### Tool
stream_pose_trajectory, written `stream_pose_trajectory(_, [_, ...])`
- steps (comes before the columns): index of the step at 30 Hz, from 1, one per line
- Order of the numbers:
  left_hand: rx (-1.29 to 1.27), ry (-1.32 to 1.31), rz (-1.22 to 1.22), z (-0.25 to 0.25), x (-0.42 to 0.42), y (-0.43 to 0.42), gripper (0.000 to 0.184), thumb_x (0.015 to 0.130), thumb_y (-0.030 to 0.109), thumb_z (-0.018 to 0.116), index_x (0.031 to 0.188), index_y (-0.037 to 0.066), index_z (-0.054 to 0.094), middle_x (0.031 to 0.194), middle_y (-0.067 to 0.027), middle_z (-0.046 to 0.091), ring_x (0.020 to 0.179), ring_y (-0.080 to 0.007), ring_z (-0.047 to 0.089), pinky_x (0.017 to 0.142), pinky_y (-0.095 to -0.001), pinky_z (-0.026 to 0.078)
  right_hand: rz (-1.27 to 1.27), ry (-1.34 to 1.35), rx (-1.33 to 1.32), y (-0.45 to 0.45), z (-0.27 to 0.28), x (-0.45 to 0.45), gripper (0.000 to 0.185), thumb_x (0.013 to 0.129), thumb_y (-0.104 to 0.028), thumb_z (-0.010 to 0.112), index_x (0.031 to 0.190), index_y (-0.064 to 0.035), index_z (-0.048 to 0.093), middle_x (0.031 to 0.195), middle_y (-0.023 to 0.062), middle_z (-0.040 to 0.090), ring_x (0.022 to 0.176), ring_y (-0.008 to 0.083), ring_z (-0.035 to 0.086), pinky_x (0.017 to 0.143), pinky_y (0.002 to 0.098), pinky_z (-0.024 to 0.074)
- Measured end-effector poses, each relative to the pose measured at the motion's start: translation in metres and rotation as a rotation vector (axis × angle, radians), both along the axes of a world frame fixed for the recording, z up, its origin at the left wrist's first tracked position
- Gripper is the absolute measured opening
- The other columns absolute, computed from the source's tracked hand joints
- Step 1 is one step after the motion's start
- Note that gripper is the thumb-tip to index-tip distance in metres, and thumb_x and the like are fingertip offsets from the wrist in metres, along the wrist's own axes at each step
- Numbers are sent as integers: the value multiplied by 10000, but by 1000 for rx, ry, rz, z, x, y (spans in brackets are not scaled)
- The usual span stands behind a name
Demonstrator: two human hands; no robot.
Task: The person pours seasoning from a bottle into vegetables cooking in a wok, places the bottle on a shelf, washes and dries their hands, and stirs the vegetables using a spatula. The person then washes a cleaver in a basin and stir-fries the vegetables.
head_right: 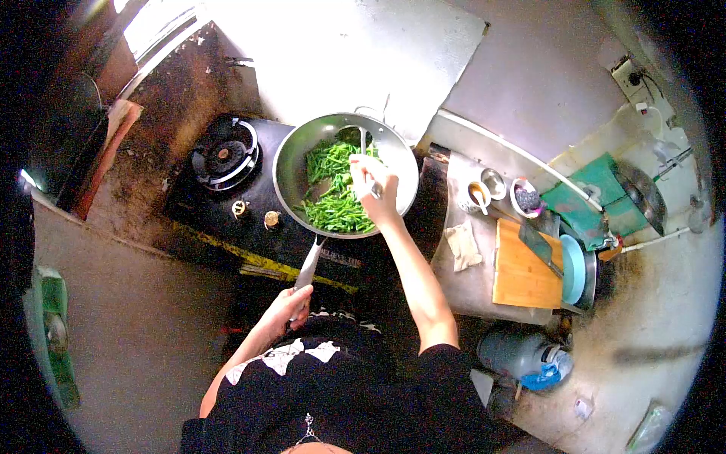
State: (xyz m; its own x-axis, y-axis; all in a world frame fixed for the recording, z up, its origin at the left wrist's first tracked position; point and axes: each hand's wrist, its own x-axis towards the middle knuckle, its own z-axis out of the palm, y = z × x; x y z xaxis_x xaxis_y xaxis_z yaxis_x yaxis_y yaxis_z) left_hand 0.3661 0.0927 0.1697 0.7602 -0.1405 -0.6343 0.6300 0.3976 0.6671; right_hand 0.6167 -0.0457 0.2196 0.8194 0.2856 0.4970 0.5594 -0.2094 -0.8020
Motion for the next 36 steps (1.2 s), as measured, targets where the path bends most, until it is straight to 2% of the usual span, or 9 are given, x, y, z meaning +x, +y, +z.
stream_pose_trajectory(6, [-14, -26, -18, -5, 0, 2, 378, 912, 384, 543, 695, 103, 416, 471, -1, 412, 325, -104, 351, 319, -253, 255, 243, 109, -100, -3, -14, -55, 123, 825, -38, 581, 913, 15, 649, 786, 86, 672, 589, 108, 585, 514, 254, 464])
stream_pose_trajectory(9, [5, 16, -24, -3, 2, 1, 380, 911, 388, 544, 693, 103, 418, 470, -2, 413, 323, -106, 353, 316, -255, 257, 389, -128, -84, -19, 3, -84, 99, 802, -24, 585, 862, 21, 649, 800, 115, 676, 607, 136, 613, 546, 254, 484])
stream_pose_trajectory(12, [14, 15, -27, -2, 2, 2, 379, 910, 390, 545, 696, 103, 419, 473, -2, 414, 322, -107, 352, 316, -255, 257, 280, 138, -118, -12, 2, -69, 109, 801, -24, 587, 876, 14, 656, 787, 108, 673, 609, 127, 609, 551, 251, 483])
stream_pose_trajectory(22, [-2, 24, -13, -9, 1, 3, 368, 906, 384, 550, 701, 103, 430, 482, -10, 430, 343, -124, 361, 317, -274, 255, -122, -78, -50, -14, -21, 7, 188, 837, -57, 598, 1006, -43, 679, 704, 11, 622, 582, 63, 514, 520, 203, 390])
stream_pose_trajectory(24, [2, 12, -18, -6, 3, 3, 374, 905, 390, 549, 698, 102, 429, 482, -13, 429, 341, -126, 359, 316, -275, 256, -142, 145, 372, -13, -35, -16, 168, 861, -48, 577, 997, -24, 673, 765, 17, 636, 651, 68, 535, 574, 208, 411])
stream_pose_trajectory(26, [1, 15, -10, -3, 2, 1, 398, 913, 398, 535, 678, 104, 407, 478, 1, 405, 338, -98, 353, 327, -247, 262, -2, 271, 394, -14, -27, -51, 168, 893, -47, 535, 977, 7, 670, 841, 48, 662, 691, 79, 544, 612, 215, 422])
stream_pose_trajectory(29, [-1, 12, -34, -2, 2, 4, 396, 912, 397, 540, 682, 102, 410, 477, -4, 412, 337, -99, 355, 325, -247, 263, 155, 350, 258, -33, 0, -73, 112, 862, -30, 548, 855, 22, 647, 928, 102, 682, 701, 97, 576, 619, 238, 453])
stream_pose_trajectory(33, [-17, 12, -32, -3, 3, 4, 395, 911, 397, 542, 684, 102, 411, 478, -6, 418, 336, -101, 359, 325, -248, 264, 406, -6, -235, -98, 75, -74, 126, 771, -42, 627, 666, 15, 590, 899, 138, 685, 607, 160, 606, 556, 289, 474])
stream_pose_trajectory(36, [-32, 35, -25, -2, 2, 5, 392, 910, 397, 543, 688, 101, 412, 478, -5, 417, 337, -100, 357, 327, -247, 265, 380, -43, -426, -95, 67, -74, 65, 765, -47, 642, 799, 8, 635, 671, 95, 634, 522, 143, 565, 522, 277, 459])
